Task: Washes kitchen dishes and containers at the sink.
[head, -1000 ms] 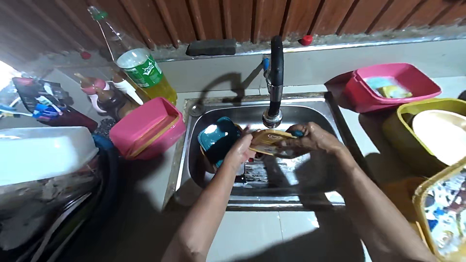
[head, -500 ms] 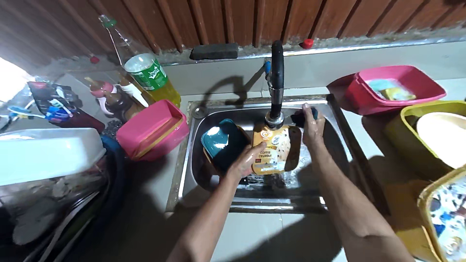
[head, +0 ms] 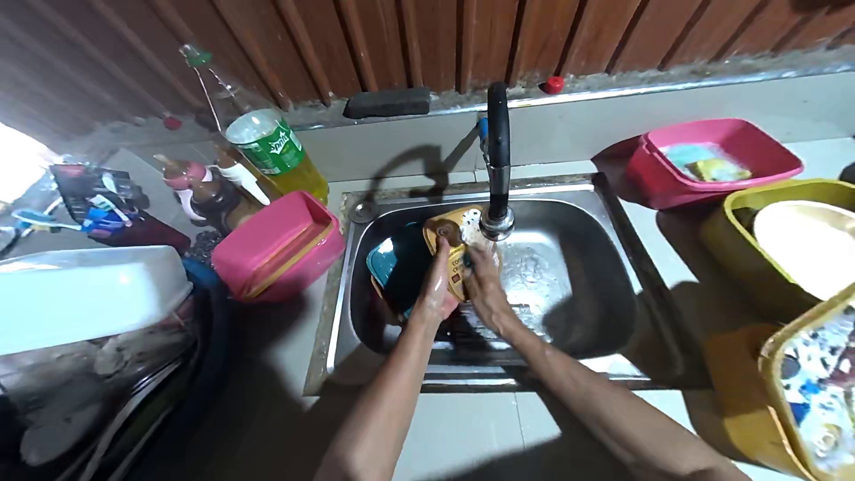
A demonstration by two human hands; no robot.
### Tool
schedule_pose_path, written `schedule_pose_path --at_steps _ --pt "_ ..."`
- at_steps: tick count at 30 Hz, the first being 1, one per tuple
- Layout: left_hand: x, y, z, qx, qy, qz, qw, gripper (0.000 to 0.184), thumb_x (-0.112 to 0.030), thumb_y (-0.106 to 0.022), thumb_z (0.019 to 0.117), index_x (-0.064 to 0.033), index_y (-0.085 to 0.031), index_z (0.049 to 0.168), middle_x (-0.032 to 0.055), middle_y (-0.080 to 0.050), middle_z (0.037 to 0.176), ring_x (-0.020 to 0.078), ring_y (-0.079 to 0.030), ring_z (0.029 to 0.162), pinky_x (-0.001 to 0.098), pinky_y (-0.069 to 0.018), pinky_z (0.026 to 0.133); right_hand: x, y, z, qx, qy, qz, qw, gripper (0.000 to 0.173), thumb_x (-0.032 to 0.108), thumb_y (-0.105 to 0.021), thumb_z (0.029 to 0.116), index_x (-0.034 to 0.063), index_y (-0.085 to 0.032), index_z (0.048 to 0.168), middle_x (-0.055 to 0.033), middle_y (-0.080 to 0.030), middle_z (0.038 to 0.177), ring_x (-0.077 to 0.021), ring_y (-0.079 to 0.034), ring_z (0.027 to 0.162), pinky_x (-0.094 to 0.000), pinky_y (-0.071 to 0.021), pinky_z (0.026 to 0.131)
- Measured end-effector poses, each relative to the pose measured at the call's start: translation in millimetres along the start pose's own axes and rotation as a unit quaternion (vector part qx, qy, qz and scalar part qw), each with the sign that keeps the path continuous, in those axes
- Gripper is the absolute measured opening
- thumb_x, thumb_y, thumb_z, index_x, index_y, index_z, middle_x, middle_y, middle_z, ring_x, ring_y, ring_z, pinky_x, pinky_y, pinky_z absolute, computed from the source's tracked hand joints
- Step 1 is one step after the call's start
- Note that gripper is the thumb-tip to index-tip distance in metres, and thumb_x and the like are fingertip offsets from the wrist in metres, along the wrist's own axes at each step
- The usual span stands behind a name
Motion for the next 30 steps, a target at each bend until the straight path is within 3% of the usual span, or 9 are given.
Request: schedule_pose_path --at_steps 3,8,11,15,20,23,25,28,30 --pt "3.4 4.4 -4.2 -0.002 0.011 0.012 1.000 0.056 -0.052 -0.029 0.1095 -0.0109 -0.050 0.142 0.0146 -0.068 0.118 0.0263 -0.068 0.103 0.0462 -0.0590 0.086 -9.0 5.5 5.1 0.014 0.011 -0.009 1.000 0.046 0.017 -0.045 0.1053 0.0034 -0.052 0.148 -0.0226 -0.040 0.159 -0.0348 -0.040 0.147 -0.0504 -0.0368 0.120" --pt "18.4 -4.8 -19.0 0.012 0.032 0.022 0.999 0.039 0.010 -0.047 0.0925 0.0018 -0.046 0.131 0.0202 -0.067 0.107 0.0303 -0.071 0.088 0.0478 -0.0619 0.071 0.4 46.2 31.1 -0.057 -0.040 -0.048 0.996 0.034 0.011 -0.057 0.1002 -0.0044 -0.063 0.131 -0.0309 -0.050 0.141 -0.0443 -0.047 0.134 -0.0570 -0.0397 0.112" --pt "15.4 -8.2 -18.9 0.018 0.010 0.031 0.999 0.040 0.012 -0.044 0.0903 -0.0006 -0.046 0.128 0.0118 -0.066 0.103 0.0190 -0.069 0.089 0.0378 -0.0601 0.077 31.9 34.6 26.2 -0.018 0.019 0.021 0.999 0.045 0.017 -0.066 0.0973 -0.0010 -0.055 0.137 -0.0195 -0.062 0.133 -0.0253 -0.061 0.124 -0.0436 -0.0492 0.108" --pt "17.9 -8.9 -24.4 0.065 0.037 0.003 0.997 0.041 0.013 -0.047 0.0870 0.0031 -0.047 0.127 0.0210 -0.069 0.103 0.0329 -0.073 0.085 0.0509 -0.0630 0.068 11.4 62.2 44.6 -0.109 -0.009 0.027 0.994 0.028 0.011 -0.068 0.0959 -0.0050 -0.064 0.118 -0.0243 -0.059 0.119 -0.0347 -0.060 0.110 -0.0525 -0.0512 0.095" --pt "13.2 -1.6 -25.3 0.021 0.019 0.059 0.998 0.044 0.014 -0.042 0.0902 -0.0035 -0.044 0.131 0.0090 -0.064 0.102 0.0159 -0.067 0.087 0.0344 -0.0593 0.075 43.6 23.6 28.5 -0.010 0.006 0.057 0.998 0.026 0.019 -0.062 0.1001 -0.0004 -0.071 0.114 -0.0148 -0.072 0.104 -0.0200 -0.069 0.097 -0.0411 -0.0563 0.090" --pt "21.5 0.1 -27.5 0.053 0.053 0.027 0.997 0.045 0.013 -0.048 0.0880 0.0013 -0.045 0.131 0.0204 -0.068 0.104 0.0332 -0.072 0.085 0.0516 -0.0628 0.068 6.7 45.7 47.7 -0.074 -0.073 0.024 0.994 0.044 0.021 -0.068 0.0984 -0.0025 -0.055 0.134 -0.0242 -0.062 0.126 -0.0353 -0.062 0.117 -0.0545 -0.0504 0.101" --pt "18.8 -0.8 -25.6 0.047 0.044 0.040 0.997 0.042 0.014 -0.049 0.0876 0.0018 -0.047 0.128 0.0189 -0.068 0.103 0.0296 -0.072 0.085 0.0474 -0.0628 0.069 1.9 43.0 48.3 -0.091 -0.082 0.010 0.992 0.045 0.019 -0.063 0.0998 -0.0035 -0.051 0.137 -0.0274 -0.056 0.133 -0.0398 -0.057 0.124 -0.0568 -0.0478 0.104" --pt "8.5 3.6 -22.4 0.013 0.011 0.097 0.995 0.047 0.015 -0.042 0.0928 -0.0001 -0.042 0.137 0.0120 -0.062 0.112 0.0157 -0.066 0.097 0.0342 -0.0579 0.084 38.0 18.1 24.0 -0.032 0.019 0.036 0.999 0.028 0.017 -0.058 0.1004 -0.0050 -0.067 0.117 -0.0228 -0.063 0.124 -0.0312 -0.060 0.118 -0.0462 -0.0494 0.103" --pt "6.3 3.5 -21.2 0.011 0.019 0.106 0.994 0.047 0.015 -0.044 0.0916 -0.0003 -0.042 0.136 0.0127 -0.062 0.108 0.0175 -0.066 0.091 0.0351 -0.0585 0.077 32.4 21.6 26.7 -0.016 0.023 0.039 0.999 0.027 0.017 -0.060 0.0996 -0.0041 -0.069 0.115 -0.0216 -0.065 0.121 -0.0304 -0.062 0.116 -0.0475 -0.0497 0.102"
Point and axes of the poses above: each hand's wrist, its own z-axis towards the middle knuckle, its own y-axis out of the back of the hand, x = y × z, the point moved 8 cm from there along z, towards the middle knuckle
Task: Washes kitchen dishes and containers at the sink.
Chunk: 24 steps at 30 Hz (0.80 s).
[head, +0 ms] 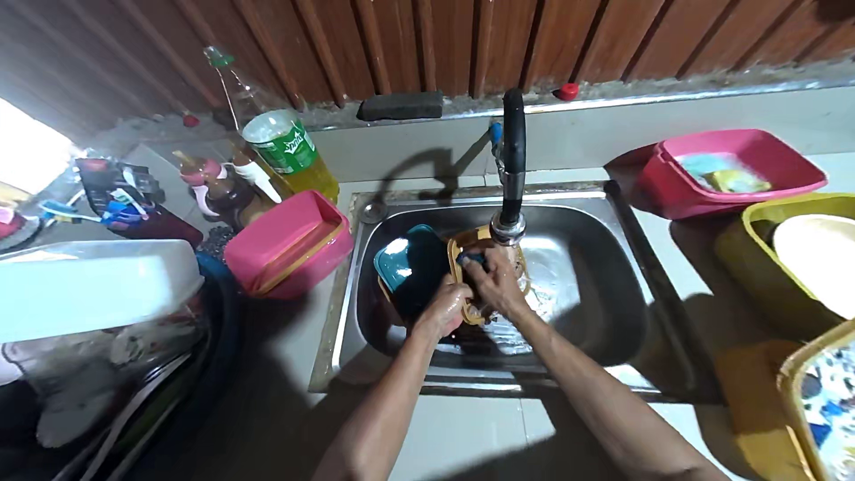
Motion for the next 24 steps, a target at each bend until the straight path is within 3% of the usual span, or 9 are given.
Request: schedule_pose_path --at_steps 2,4,7,8,11,14,17,20,24 --pt "5.6 -2.8 -2.8 0.016 0.025 -0.021 0.999 0.040 0.011 -0.049 0.0932 0.0015 -0.045 0.132 0.0179 -0.068 0.102 0.0265 -0.071 0.080 0.0421 -0.0624 0.065 -32.9 25.0 14.8 -0.064 -0.043 -0.029 0.997 0.033 0.018 -0.061 0.1002 -0.0030 -0.063 0.126 -0.0242 -0.062 0.127 -0.0364 -0.061 0.120 -0.0558 -0.0490 0.103" --pt "3.3 -8.9 -1.7 0.050 0.018 -0.046 0.998 0.031 -0.003 -0.046 0.1038 0.0019 -0.045 0.135 0.0203 -0.069 0.106 0.0300 -0.073 0.085 0.0450 -0.0636 0.069 -45.3 37.3 22.2 -0.112 -0.062 -0.045 0.991 0.037 0.015 -0.055 0.1030 -0.0036 -0.057 0.135 -0.0293 -0.052 0.138 -0.0450 -0.051 0.129 -0.0616 -0.0417 0.107" --pt "-6.1 -6.3 14.1 0.022 -0.017 -0.062 0.998 0.040 -0.034 -0.039 0.1114 -0.0048 -0.054 0.134 0.0127 -0.069 0.110 0.0220 -0.069 0.097 0.0413 -0.0590 0.085 -20.7 -5.8 -3.8 -0.029 -0.045 -0.041 0.998 0.050 0.029 -0.042 0.1062 -0.0025 -0.053 0.144 -0.0296 -0.045 0.151 -0.0447 -0.039 0.144 -0.0607 -0.0297 0.120" --pt "-8.6 -2.0 18.9 -0.018 -0.017 -0.053 0.998 0.044 -0.041 -0.037 0.1107 -0.0072 -0.058 0.129 0.0096 -0.069 0.104 0.0189 -0.068 0.092 0.0382 -0.0578 0.080 -13.2 -20.8 -13.4 0.006 -0.021 -0.031 0.999 0.051 0.030 -0.042 0.1062 -0.0024 -0.055 0.143 -0.0294 -0.044 0.152 -0.0440 -0.036 0.146 -0.0589 -0.0275 0.122" --pt "-8.8 -4.3 20.2 -0.007 -0.037 -0.107 0.994 0.048 -0.042 -0.031 0.1118 -0.0086 -0.050 0.140 0.0128 -0.066 0.119 0.0230 -0.066 0.106 0.0431 -0.0570 0.090 -35.5 -12.4 -4.8 0.010 -0.050 -0.047 0.998 0.051 0.031 -0.041 0.1056 -0.0002 -0.056 0.143 -0.0259 -0.042 0.155 -0.0415 -0.039 0.145 -0.0588 -0.0313 0.119" --pt "-10.0 -14.9 16.4 0.019 -0.058 -0.130 0.990 0.052 -0.045 -0.026 0.1116 -0.0082 -0.049 0.141 0.0162 -0.066 0.120 0.0279 -0.068 0.106 0.0482 -0.0587 0.088 -53.3 9.5 11.0 -0.049 -0.120 -0.054 0.990 0.050 0.031 -0.040 0.1091 -0.0004 -0.049 0.147 -0.0279 -0.034 0.159 -0.0446 -0.037 0.145 -0.0618 -0.0319 0.117" --pt "-11.3 -7.0 19.5 -0.017 -0.045 -0.089 0.995 0.057 -0.054 -0.026 0.1090 -0.0153 -0.050 0.144 0.0093 -0.066 0.126 0.0211 -0.065 0.113 0.0430 -0.0552 0.094 -23.9 -22.1 -9.4 0.010 -0.061 -0.042 0.997 0.060 0.042 -0.032 0.1064 0.0062 -0.049 0.151 -0.0240 -0.036 0.160 -0.0404 -0.031 0.150 -0.0600 -0.0255 0.122" --pt "-11.9 -12.1 13.4 -0.003 -0.057 -0.068 0.996 0.057 -0.051 -0.024 0.1102 -0.0135 -0.046 0.147 0.0107 -0.063 0.130 0.0219 -0.063 0.117 0.0440 -0.0543 0.098 -22.4 -22.0 1.2 0.054 -0.039 -0.085 0.994 0.055 0.037 -0.032 0.1087 0.0048 -0.050 0.150 -0.0208 -0.038 0.161 -0.0379 -0.031 0.152 -0.0588 -0.0243 0.123" --pt "-4.7 -29.4 -1.4 0.043 -0.026 -0.058 0.997 0.059 -0.049 -0.023 0.1110 -0.0047 -0.048 0.141 0.0219 -0.067 0.115 0.0346 -0.071 0.094 0.0501 -0.0622 0.070 -67.6 34.8 29.4 -0.057 -0.115 -0.155 0.980 0.048 0.023 -0.046 0.1078 0.0051 -0.044 0.152 -0.0315 -0.049 0.146 -0.0512 -0.050 0.132 -0.0685 -0.0418 0.106"
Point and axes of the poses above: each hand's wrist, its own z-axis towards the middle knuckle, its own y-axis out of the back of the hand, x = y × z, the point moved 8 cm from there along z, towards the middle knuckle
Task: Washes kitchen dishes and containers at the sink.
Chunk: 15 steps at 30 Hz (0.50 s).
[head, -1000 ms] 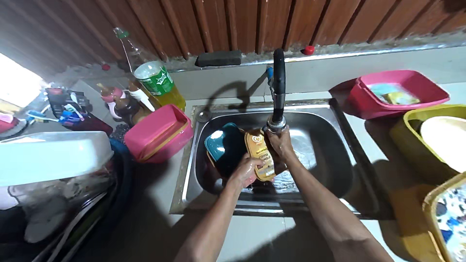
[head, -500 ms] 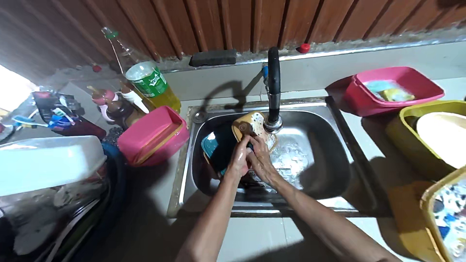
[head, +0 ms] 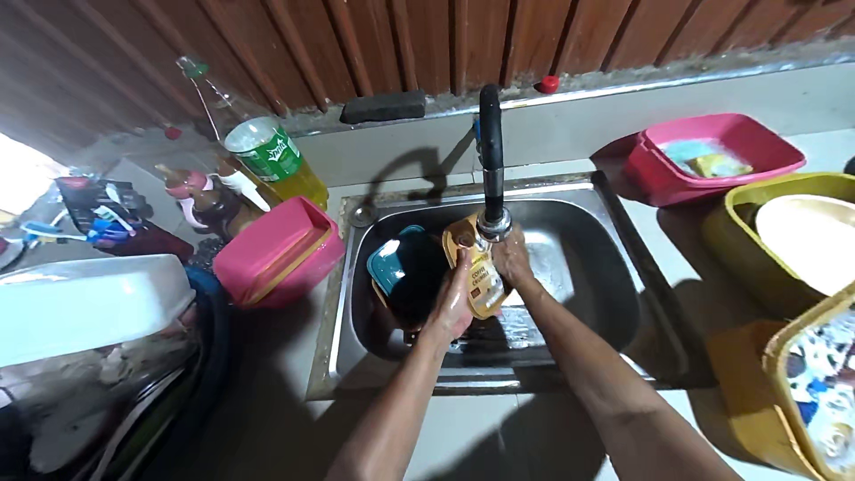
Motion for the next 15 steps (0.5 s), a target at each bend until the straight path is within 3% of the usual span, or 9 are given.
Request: schedule_pose_path --at_steps 1,3,5,7,9,11,13,15 --pt "0.9 2.0 1.6 0.009 0.007 -0.005 1.000 0.061 -0.051 -0.023 0.1105 -0.0046 -0.048 0.142 0.0229 -0.068 0.116 0.0364 -0.071 0.095 0.0518 -0.0627 0.071 -10.0 10.3 4.4 -0.009 -0.030 0.011 0.999 0.048 0.035 -0.044 0.1091 0.0095 -0.047 0.149 -0.0295 -0.058 0.134 -0.0499 -0.059 0.120 -0.0694 -0.0473 0.095" --pt "2.5 15.8 13.0 -0.010 0.012 -0.012 1.000 0.061 -0.052 -0.026 0.1098 -0.0061 -0.049 0.142 0.0214 -0.069 0.116 0.0346 -0.072 0.098 0.0513 -0.0629 0.077 -25.6 31.8 10.7 0.028 -0.066 0.093 0.993 0.052 0.047 -0.059 0.1019 0.0112 -0.055 0.139 -0.0244 -0.068 0.109 -0.0414 -0.067 0.094 -0.0646 -0.0525 0.079" --pt "9.7 36.5 29.0 -0.088 0.011 -0.022 0.996 0.052 -0.046 -0.039 0.1095 -0.0072 -0.051 0.142 0.0185 -0.068 0.120 0.0302 -0.069 0.105 0.0491 -0.0591 0.089 -38.9 56.2 14.9 0.070 -0.115 0.178 0.975 0.051 0.034 -0.079 0.0900 0.0060 -0.062 0.129 -0.0167 -0.069 0.100 -0.0268 -0.066 0.079 -0.0497 -0.0567 0.072" --pt "17.7 42.2 43.3 -0.146 -0.006 -0.036 0.989 0.043 -0.030 -0.055 0.1067 -0.0048 -0.052 0.141 0.0196 -0.067 0.119 0.0301 -0.069 0.104 0.0486 -0.0586 0.089 -39.2 87.1 17.6 0.059 -0.140 0.231 0.961 0.045 0.017 -0.082 0.0859 0.0031 -0.064 0.124 -0.0108 -0.068 0.094 -0.0158 -0.061 0.069 -0.0365 -0.0555 0.063" --pt "28.5 29.5 51.8 -0.156 -0.003 -0.054 0.986 0.041 -0.018 -0.061 0.1036 -0.0047 -0.050 0.140 0.0201 -0.066 0.117 0.0296 -0.068 0.101 0.0474 -0.0583 0.087 -25.9 120.5 13.0 0.035 -0.129 0.246 0.960 0.040 0.006 -0.078 0.0869 0.0023 -0.064 0.124 -0.0096 -0.068 0.093 -0.0123 -0.059 0.065 -0.0316 -0.0542 0.060" --pt "37.3 7.6 57.8 -0.126 0.013 -0.054 0.990 0.038 -0.019 -0.057 0.1053 -0.0054 -0.049 0.140 0.0192 -0.065 0.117 0.0281 -0.067 0.101 0.0455 -0.0577 0.086 -16.7 150.1 7.1 -0.005 -0.108 0.244 0.964 0.040 0.003 -0.077 0.0851 0.0021 -0.064 0.123 -0.0105 -0.069 0.093 -0.0140 -0.062 0.067 -0.0337 -0.0561 0.060" --pt "41.1 -11.9 59.4 -0.079 0.038 -0.036 0.995 0.039 -0.027 -0.045 0.1105 -0.0059 -0.045 0.144 0.0186 -0.062 0.126 0.0276 -0.064 0.110 0.0461 -0.0542 0.094 -11.3 172.7 0.0 -0.033 -0.066 0.232 0.970 0.042 0.000 -0.075 0.0843 0.0026 -0.063 0.124 -0.0101 -0.067 0.101 -0.0145 -0.064 0.079 -0.0361 -0.0581 0.070" --pt "39.8 -21.3 55.5 -0.046 0.089 -0.023 0.995 0.056 -0.047 -0.026 0.1116 -0.0111 -0.038 0.153 0.0203 -0.050 0.146 0.0337 -0.054 0.127 0.0528 -0.0467 0.102 -9.8 186.4 -10.6 -0.036 -0.003 0.209 0.977 0.042 0.003 -0.074 0.0832 0.0071 -0.063 0.124 -0.0054 -0.067 0.107 -0.0107 -0.065 0.088 -0.0338 -0.0586 0.077"
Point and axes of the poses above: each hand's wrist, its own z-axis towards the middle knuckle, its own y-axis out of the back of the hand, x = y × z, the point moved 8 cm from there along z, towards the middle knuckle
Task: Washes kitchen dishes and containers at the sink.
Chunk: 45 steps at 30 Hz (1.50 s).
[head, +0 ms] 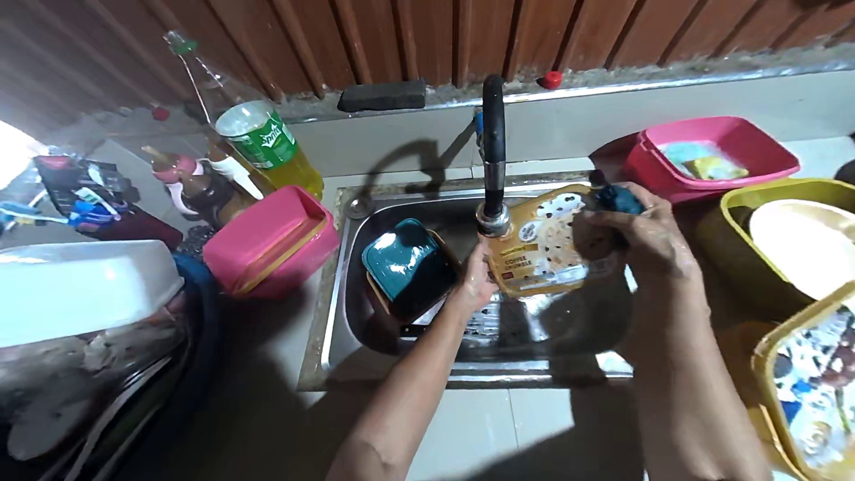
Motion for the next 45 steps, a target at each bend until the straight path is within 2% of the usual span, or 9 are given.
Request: schedule_pose_path --at_steps 4,9,16,21,25,33,36,40,45 --pt "-15.6 3.4 -17.1 0.056 0.051 -0.022 0.997 0.102 -0.085 -0.005 0.0918 -0.0109 -0.020 0.161 0.0312 -0.040 0.152 0.0481 -0.058 0.121 0.0603 -0.0559 0.090 7.3 -4.4 -26.0 0.080 0.070 0.020 0.994 0.035 0.003 -0.074 0.0705 0.0099 -0.069 0.104 0.0028 -0.069 0.095 -0.0051 -0.064 0.080 -0.0250 -0.0575 0.069" --pt "-45.5 33.2 -28.2 -0.037 -0.050 -0.112 0.992 0.033 -0.011 -0.043 0.1024 -0.0097 -0.051 0.134 0.0128 -0.063 0.110 0.0237 -0.064 0.091 0.0422 -0.0554 0.079 -7.3 -86.9 -58.5 0.338 0.095 0.034 0.936 0.035 0.045 -0.078 0.0838 0.0134 -0.075 0.100 0.0045 -0.072 0.102 -0.0052 -0.067 0.097 -0.0267 -0.0571 0.086" --pt "-31.7 46.7 -65.9 -0.052 -0.062 -0.013 0.997 0.037 -0.008 -0.048 0.1062 -0.0038 -0.047 0.143 0.0173 -0.063 0.120 0.0234 -0.066 0.102 0.0404 -0.0562 0.089 -36.6 -169.5 -52.6 0.117 0.171 -0.243 0.948 0.049 0.043 -0.047 0.1049 0.0013 -0.068 0.122 -0.0297 -0.059 0.126 -0.0487 -0.054 0.123 -0.0639 -0.0436 0.104" --pt "-72.4 73.2 -128.3 -0.068 -0.155 0.153 0.974 0.037 -0.002 -0.055 0.1015 -0.0009 -0.057 0.138 0.0179 -0.063 0.129 0.0228 -0.064 0.112 0.0411 -0.0548 0.096 -68.4 -154.8 -21.2 0.091 -0.029 -0.168 0.981 0.041 0.027 -0.043 0.1107 -0.0044 -0.056 0.133 -0.0287 -0.064 0.115 -0.0403 -0.065 0.105 -0.0608 -0.0492 0.094" --pt "-138.0 85.2 -210.7 -0.098 -0.355 0.238 0.899 0.029 -0.003 -0.063 0.0954 -0.0066 -0.070 0.124 0.0044 -0.072 0.117 0.0132 -0.068 0.106 0.0349 -0.0579 0.093 -80.9 -161.8 -30.6 0.125 -0.097 -0.112 0.981 0.036 0.028 -0.044 0.1103 -0.0022 -0.060 0.120 -0.0102 -0.059 0.083 -0.0142 -0.055 0.059 -0.0345 -0.0499 0.055" --pt "-244.1 113.8 -359.7 -0.162 -0.692 0.368 0.600 0.029 -0.018 -0.070 0.0970 -0.0093 -0.066 0.125 -0.0028 -0.070 0.122 0.0096 -0.068 0.109 0.0272 -0.0582 0.093 -96.7 -164.7 -38.5 0.147 -0.112 -0.086 0.979 0.032 0.026 -0.048 0.1091 -0.0013 -0.062 0.118 -0.0085 -0.061 0.084 -0.0115 -0.054 0.059 -0.0296 -0.0470 0.052" --pt "-255.6 142.6 -342.8 -0.237 -0.682 0.458 0.518 0.023 -0.008 -0.066 0.0952 0.0010 -0.072 0.116 0.0058 -0.071 0.118 0.0084 -0.064 0.116 0.0257 -0.0496 0.104 -95.9 -165.3 -42.0 0.144 -0.119 -0.073 0.980 0.031 0.026 -0.049 0.1088 -0.0011 -0.062 0.116 -0.0071 -0.062 0.082 -0.0094 -0.054 0.055 -0.0264 -0.0458 0.048" --pt "-241.8 200.9 -293.5 -0.310 -0.545 0.528 0.572 0.024 -0.009 -0.063 0.0968 -0.0074 -0.074 0.119 0.0083 -0.069 0.127 0.0217 -0.061 0.122 0.0441 -0.0444 0.107 -84.3 -173.7 -40.4 0.172 -0.131 -0.065 0.974 0.027 0.024 -0.054 0.1074 -0.0004 -0.064 0.114 -0.0061 -0.063 0.080 -0.0079 -0.055 0.055 -0.0244 -0.0456 0.049" --pt "-224.5 212.1 -280.7 -0.373 -0.407 0.669 0.497 0.035 -0.016 -0.062 0.0955 -0.0142 -0.070 0.130 0.0094 -0.062 0.141 0.0376 -0.052 0.134 0.0663 -0.0307 0.111 -63.3 -194.4 -16.8 0.201 -0.106 -0.029 0.973 0.023 0.018 -0.059 0.1050 -0.0034 -0.067 0.111 -0.0093 -0.067 0.086 -0.0119 -0.063 0.069 -0.0295 -0.0549 0.067"
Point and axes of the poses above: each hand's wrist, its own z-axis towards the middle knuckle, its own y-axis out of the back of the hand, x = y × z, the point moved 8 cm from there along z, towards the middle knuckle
